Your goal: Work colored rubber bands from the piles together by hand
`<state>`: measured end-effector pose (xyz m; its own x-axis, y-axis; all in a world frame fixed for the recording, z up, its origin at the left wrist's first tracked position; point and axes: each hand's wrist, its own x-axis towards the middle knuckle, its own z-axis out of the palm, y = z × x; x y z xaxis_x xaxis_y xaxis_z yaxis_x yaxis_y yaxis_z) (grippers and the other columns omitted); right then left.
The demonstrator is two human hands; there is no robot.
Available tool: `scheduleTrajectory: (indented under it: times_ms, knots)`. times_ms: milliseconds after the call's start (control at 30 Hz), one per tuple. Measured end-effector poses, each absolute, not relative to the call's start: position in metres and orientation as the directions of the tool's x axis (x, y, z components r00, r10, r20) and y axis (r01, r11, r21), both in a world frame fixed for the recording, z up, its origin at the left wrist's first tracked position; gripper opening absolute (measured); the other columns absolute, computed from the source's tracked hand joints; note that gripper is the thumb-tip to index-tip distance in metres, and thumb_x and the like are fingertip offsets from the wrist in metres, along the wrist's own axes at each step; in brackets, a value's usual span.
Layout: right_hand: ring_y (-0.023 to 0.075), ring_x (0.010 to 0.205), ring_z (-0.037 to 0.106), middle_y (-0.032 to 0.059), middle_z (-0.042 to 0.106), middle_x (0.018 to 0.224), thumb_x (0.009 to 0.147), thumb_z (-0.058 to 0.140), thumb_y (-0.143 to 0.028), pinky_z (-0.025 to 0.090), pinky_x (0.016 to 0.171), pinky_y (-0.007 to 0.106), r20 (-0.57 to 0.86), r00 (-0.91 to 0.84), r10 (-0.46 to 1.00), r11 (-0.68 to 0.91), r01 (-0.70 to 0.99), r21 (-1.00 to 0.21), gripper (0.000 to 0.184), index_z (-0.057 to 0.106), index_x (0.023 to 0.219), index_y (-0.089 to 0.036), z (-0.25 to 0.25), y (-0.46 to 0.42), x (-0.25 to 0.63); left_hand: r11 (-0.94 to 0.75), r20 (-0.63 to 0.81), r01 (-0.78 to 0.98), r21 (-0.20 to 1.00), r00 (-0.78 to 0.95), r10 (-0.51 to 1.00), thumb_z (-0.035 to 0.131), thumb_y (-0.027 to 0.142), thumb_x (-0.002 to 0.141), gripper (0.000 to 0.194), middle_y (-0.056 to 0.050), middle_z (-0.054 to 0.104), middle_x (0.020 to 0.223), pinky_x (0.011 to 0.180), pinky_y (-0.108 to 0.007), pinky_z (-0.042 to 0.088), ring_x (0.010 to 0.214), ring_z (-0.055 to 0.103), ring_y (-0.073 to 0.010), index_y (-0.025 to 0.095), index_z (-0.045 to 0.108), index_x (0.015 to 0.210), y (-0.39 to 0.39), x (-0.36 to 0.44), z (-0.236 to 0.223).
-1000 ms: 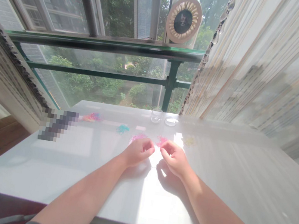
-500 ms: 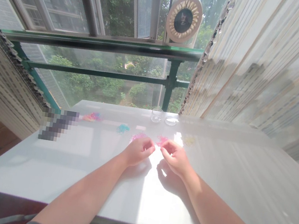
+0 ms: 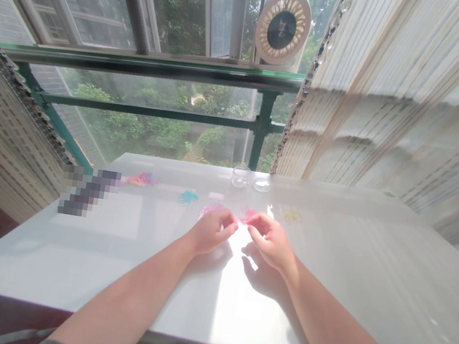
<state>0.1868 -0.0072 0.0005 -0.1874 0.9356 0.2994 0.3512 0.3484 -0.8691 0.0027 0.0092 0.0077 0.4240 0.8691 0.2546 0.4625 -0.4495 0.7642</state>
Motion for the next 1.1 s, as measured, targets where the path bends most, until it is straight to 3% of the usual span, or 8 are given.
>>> scheduleTrajectory:
  times_ms: [400, 633, 733, 900, 1100]
  knots:
    - [0.0141, 0.066, 0.057, 0.0016, 0.062, 0.075, 0.075, 0.053, -0.022, 0.046, 0.063, 0.026, 0.327, -0.263, 0.908, 0.398, 0.293, -0.869, 0.009, 0.058, 0.082, -0.019, 0.002, -0.009, 0.187, -0.460, 0.252, 0.463, 0.758, 0.442, 0.861, 0.046, 0.028, 0.081, 0.018, 0.001, 0.057, 0.068, 0.058, -0.022, 0.037, 0.062, 0.049, -0.0110, 0.017, 0.054, 0.071, 0.009, 0.003, 0.007]
    - [0.0138, 0.063, 0.057, -0.0001, 0.062, 0.068, 0.078, 0.051, -0.023, 0.044, 0.060, 0.026, 0.318, -0.248, 0.915, 0.393, 0.370, -0.842, 0.009, 0.060, 0.075, -0.020, 0.001, -0.008, 0.185, -0.468, 0.254, 0.451, 0.760, 0.456, 0.853, 0.047, 0.028, 0.082, 0.017, 0.002, 0.057, 0.067, 0.059, -0.022, 0.037, 0.062, 0.049, -0.0104, 0.017, 0.054, 0.071, 0.009, 0.002, 0.007]
    - [0.0147, 0.067, 0.058, 0.0018, 0.065, 0.074, 0.078, 0.052, -0.024, 0.044, 0.061, 0.026, 0.349, -0.200, 0.915, 0.402, 0.396, -0.826, 0.012, 0.063, 0.077, -0.020, 0.000, -0.004, 0.188, -0.453, 0.249, 0.470, 0.757, 0.434, 0.866, 0.047, 0.029, 0.082, 0.017, 0.001, 0.058, 0.069, 0.059, -0.023, 0.037, 0.063, 0.050, -0.0111, 0.017, 0.056, 0.073, 0.010, 0.002, 0.007]
    - [0.0135, 0.062, 0.054, 0.0014, 0.063, 0.070, 0.076, 0.052, -0.026, 0.041, 0.060, 0.025, 0.423, 0.011, 0.906, 0.332, 0.602, -0.726, 0.016, 0.067, 0.073, -0.020, -0.003, 0.009, 0.205, -0.409, 0.244, 0.506, 0.760, 0.361, 0.900, 0.047, 0.030, 0.082, 0.016, 0.000, 0.060, 0.073, 0.060, -0.023, 0.038, 0.066, 0.052, -0.0117, 0.018, 0.057, 0.077, 0.012, -0.001, 0.007]
    - [0.0127, 0.061, 0.052, 0.0002, 0.058, 0.068, 0.074, 0.052, -0.024, 0.037, 0.058, 0.024, 0.328, 0.024, 0.944, 0.183, 0.792, -0.583, 0.019, 0.071, 0.072, -0.024, -0.013, 0.021, 0.215, -0.400, 0.233, 0.504, 0.765, 0.362, 0.902, 0.047, 0.030, 0.082, 0.017, 0.000, 0.061, 0.074, 0.060, -0.022, 0.038, 0.066, 0.052, -0.0115, 0.018, 0.057, 0.077, 0.013, -0.001, 0.007]
